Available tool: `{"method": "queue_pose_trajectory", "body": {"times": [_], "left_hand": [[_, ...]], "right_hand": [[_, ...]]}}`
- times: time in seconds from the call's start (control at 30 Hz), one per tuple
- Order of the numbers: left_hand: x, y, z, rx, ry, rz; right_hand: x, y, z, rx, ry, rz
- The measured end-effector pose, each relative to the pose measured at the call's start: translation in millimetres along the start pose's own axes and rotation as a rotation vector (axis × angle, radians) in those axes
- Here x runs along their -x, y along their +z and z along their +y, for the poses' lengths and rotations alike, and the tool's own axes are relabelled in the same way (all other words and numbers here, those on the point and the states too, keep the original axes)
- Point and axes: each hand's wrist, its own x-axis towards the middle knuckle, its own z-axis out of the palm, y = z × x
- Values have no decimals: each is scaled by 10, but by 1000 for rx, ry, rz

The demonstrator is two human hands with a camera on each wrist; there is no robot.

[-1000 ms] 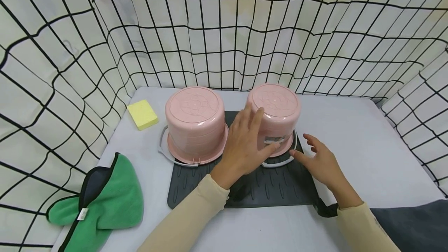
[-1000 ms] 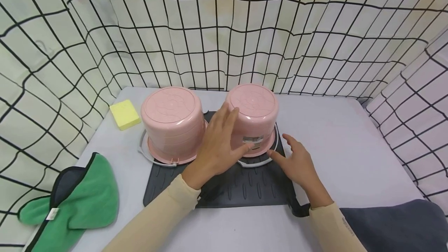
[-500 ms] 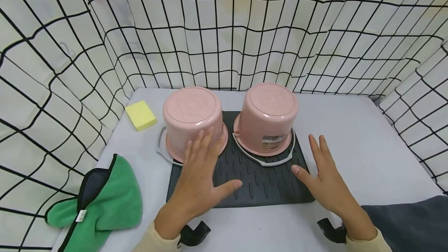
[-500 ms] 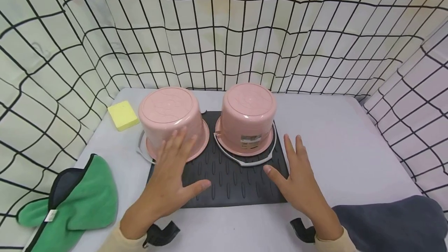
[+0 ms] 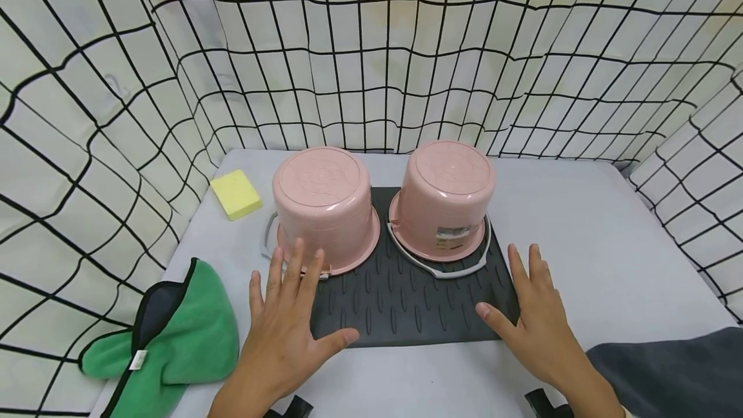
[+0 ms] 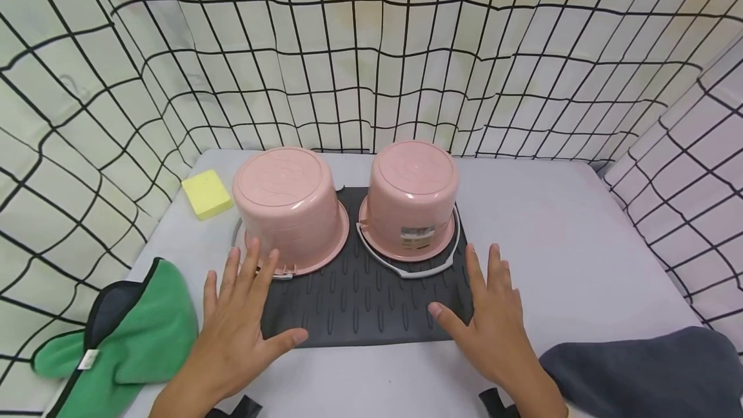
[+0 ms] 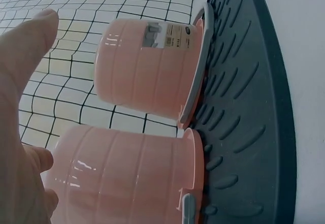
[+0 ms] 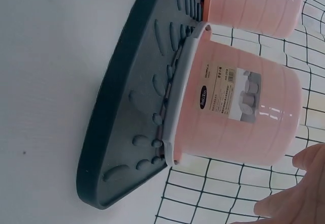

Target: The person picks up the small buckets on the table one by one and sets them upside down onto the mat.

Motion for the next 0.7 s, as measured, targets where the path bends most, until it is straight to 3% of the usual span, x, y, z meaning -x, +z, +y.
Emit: {"method": "queue_pose_trajectory", "body": {"times": [0.4,0.53,0.7], "left_hand": [[-44,-72,-117,-13,11,30],[-165,-214,-161,-12,10,66],[-423,-492,-175,-18,33,133]], "right_hand": [[-49,-59,-32,110,-3,37],[-156,-209,-65,159,-59,97],[-426,-496,-136,223,-136,160]]}}
